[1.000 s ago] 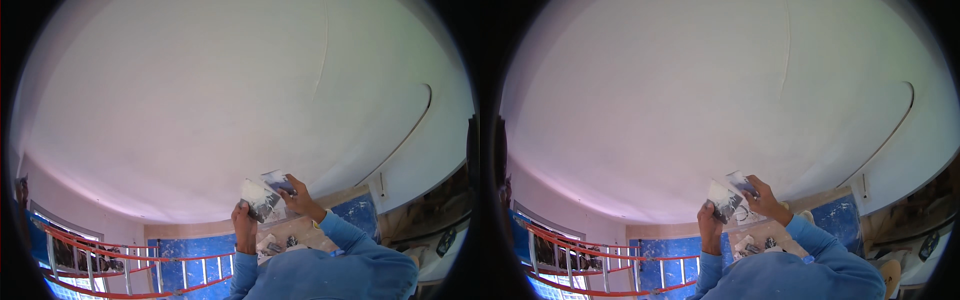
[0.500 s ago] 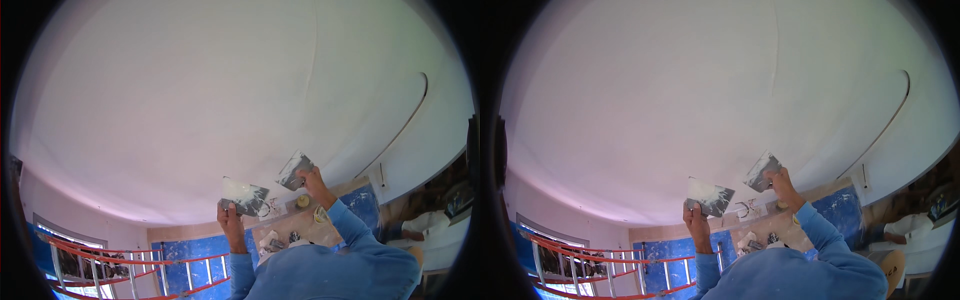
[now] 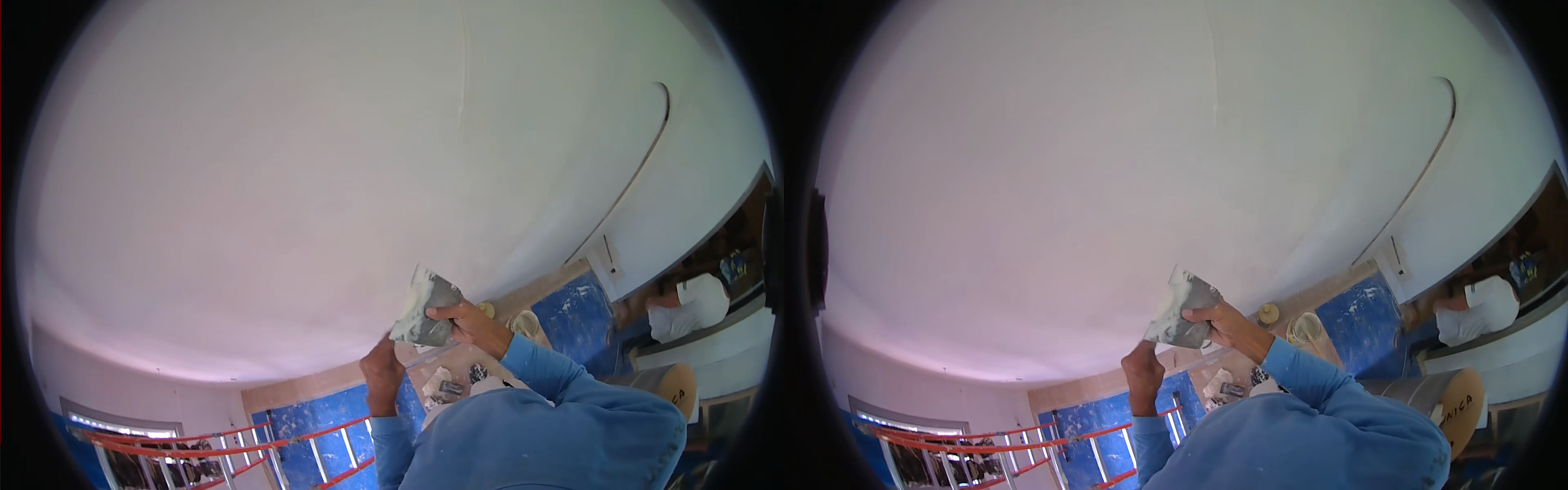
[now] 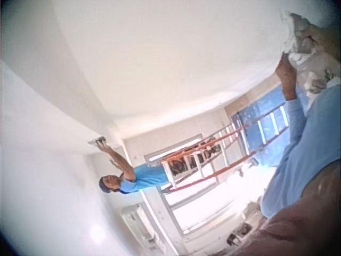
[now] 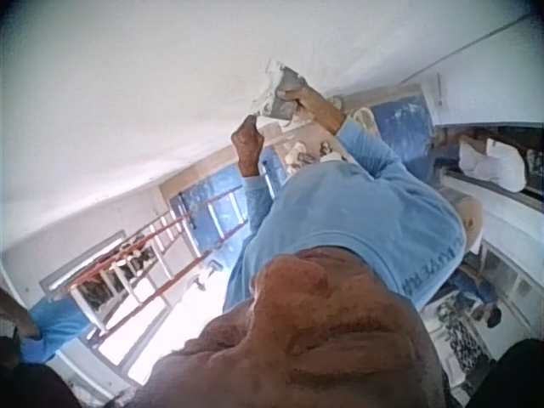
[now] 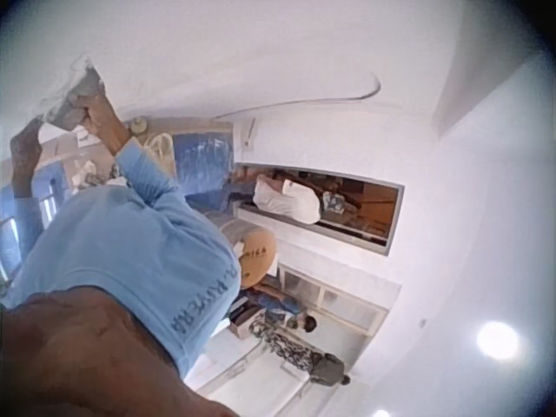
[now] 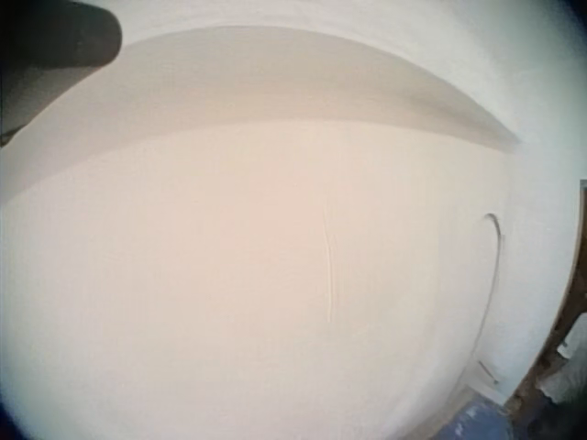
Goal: The person applies plaster to a ceiling and wall using two putty knives, spreading the material over seams and smooth surfaces.
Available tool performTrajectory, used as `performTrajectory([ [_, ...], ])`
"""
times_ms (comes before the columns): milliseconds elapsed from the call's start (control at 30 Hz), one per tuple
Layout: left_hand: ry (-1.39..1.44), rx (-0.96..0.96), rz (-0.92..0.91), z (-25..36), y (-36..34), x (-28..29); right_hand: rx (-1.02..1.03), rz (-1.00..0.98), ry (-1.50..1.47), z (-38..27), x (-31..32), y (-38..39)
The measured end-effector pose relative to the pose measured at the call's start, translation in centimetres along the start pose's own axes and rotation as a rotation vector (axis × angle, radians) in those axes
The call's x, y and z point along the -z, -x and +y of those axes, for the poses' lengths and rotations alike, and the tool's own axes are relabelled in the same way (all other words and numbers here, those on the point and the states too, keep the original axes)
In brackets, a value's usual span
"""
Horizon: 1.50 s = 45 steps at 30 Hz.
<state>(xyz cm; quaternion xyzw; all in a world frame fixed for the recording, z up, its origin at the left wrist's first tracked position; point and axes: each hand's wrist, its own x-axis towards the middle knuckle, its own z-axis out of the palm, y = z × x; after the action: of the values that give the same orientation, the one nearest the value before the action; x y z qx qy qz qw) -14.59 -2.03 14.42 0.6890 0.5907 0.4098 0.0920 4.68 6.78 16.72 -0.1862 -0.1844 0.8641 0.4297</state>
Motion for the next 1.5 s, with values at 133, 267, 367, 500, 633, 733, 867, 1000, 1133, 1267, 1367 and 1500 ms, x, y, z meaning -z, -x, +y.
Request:
performTrajectory([
  [133, 0.085, 0.303, -0.034, -2.3, 6.0, -4.0, 0.136, -0.021, -0.087, -1.9, -1.8, -0.1],
  [267, 0.401, 0.382, 0.091, -5.1, 11.4, -4.4, 0.521, 0.22, 0.237, -2.1, 3.2, -1.7],
  [367, 0.816, 0.626, 0.115, -5.3, 13.3, -3.9, 0.651, 0.424, 0.635, -2.8, 7.2, -3.8],
  [500, 0.919, 0.712, 0.099, -8.5, 15.5, -5.0, 0.84, 0.783, 1.167, -2.0, 8.9, -7.8],
  [633, 0.966, 0.78, 0.104, -10.7, 17.2, -5.9, 1.144, 0.915, 1.427, -0.2, 9.1, -11.0],
  [733, 0.936, 0.803, 0.093, -11.8, 18.8, -5.3, 1.194, 1.013, 1.46, 0.8, 7.4, -13.1],
  [867, 0.952, 0.701, 0.092, -12.8, 19.7, -5.2, 1.435, 1.129, 1.531, 2.1, 5.4, -18.1],
  [1000, 1.053, 0.787, 0.191, -13.1, 20.7, -4.8, 1.044, 0.533, 1.643, 9.3, 4.6, -15.9],
  [1133, 1.075, 0.767, 0.178, -12.1, 18.9, -4.4, 0.758, 0.658, 1.029, 8.3, 9.7, -15.1],
  [1267, 1.043, 0.784, 0.162, -12.2, 19.0, -4.9, 0.742, 0.6, 0.489, 3.1, 14.5, -13.3],
  [1367, 1.027, 0.854, 0.158, -12.0, 18.9, -4.8, 0.901, 0.508, 0.185, 0.7, 15.3, -14.6],
  [1500, 1.043, 0.848, 0.175, -11.8, 19.5, -4.1, 0.813, 0.519, 0.116, -0.7, 13.5, -14.5],
])
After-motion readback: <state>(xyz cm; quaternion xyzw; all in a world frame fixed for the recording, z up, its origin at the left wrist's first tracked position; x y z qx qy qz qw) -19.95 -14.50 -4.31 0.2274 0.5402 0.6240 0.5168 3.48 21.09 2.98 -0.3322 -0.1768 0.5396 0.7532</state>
